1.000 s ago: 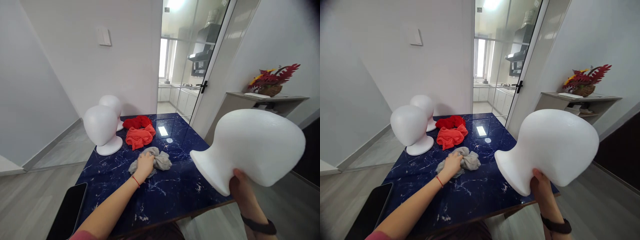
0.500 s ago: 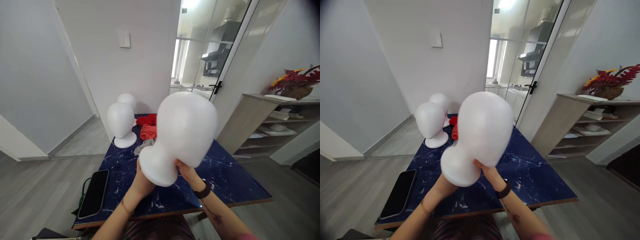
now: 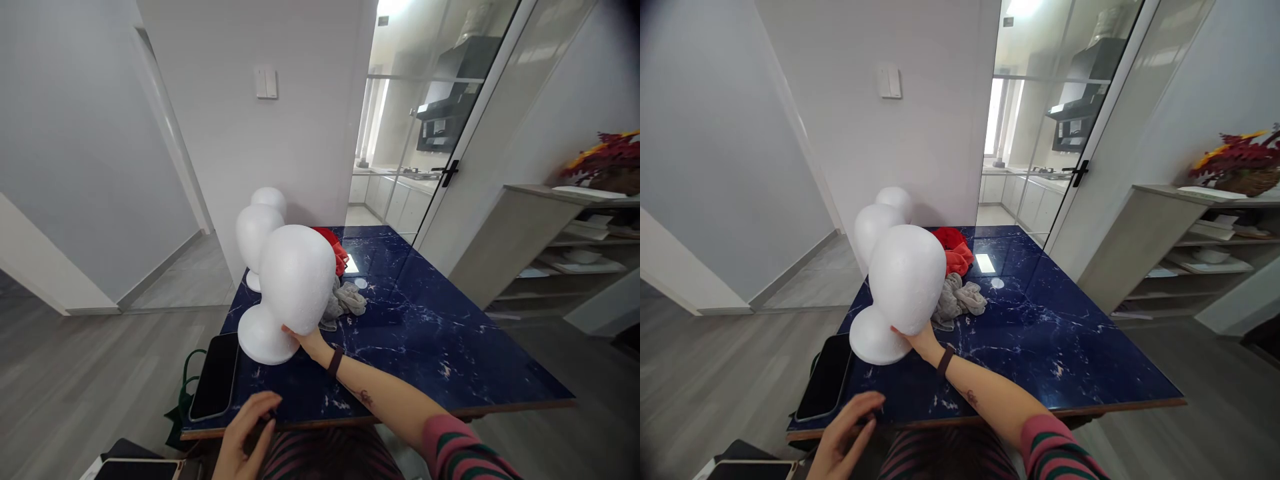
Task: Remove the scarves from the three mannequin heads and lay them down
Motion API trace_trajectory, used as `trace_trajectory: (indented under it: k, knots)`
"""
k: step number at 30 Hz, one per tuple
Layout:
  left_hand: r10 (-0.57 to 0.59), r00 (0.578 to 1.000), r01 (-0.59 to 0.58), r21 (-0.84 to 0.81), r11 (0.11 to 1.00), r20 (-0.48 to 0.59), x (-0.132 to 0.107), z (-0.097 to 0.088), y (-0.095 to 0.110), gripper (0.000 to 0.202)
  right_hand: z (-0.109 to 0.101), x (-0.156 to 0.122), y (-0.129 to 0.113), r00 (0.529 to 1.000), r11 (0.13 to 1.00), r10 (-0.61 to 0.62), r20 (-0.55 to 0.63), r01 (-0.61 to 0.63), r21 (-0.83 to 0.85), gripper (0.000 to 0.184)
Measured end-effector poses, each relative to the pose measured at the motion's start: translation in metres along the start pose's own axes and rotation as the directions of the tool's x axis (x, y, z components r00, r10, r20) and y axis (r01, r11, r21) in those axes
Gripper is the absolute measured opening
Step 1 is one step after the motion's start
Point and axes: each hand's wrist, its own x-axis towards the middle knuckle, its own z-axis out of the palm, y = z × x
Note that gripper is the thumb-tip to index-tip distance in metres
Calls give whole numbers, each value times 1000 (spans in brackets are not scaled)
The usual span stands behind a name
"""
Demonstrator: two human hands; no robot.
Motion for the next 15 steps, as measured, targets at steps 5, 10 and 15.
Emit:
trace_trajectory:
  k: [5, 10, 15]
  knots:
    - [73, 961, -34, 150, 988, -266, 30, 4, -9, 42, -2, 7, 5, 992, 990, -121, 21, 122, -65, 59]
    - [190, 927, -87, 308, 948, -322, 63, 17, -17, 65, 5, 13, 9, 974, 963, -226, 18, 226, -145, 69]
    - [162, 927, -56, 303, 951, -339, 71, 23, -29, 77, 18, 9, 13, 908, 872, -418, 28, 409, -268, 78]
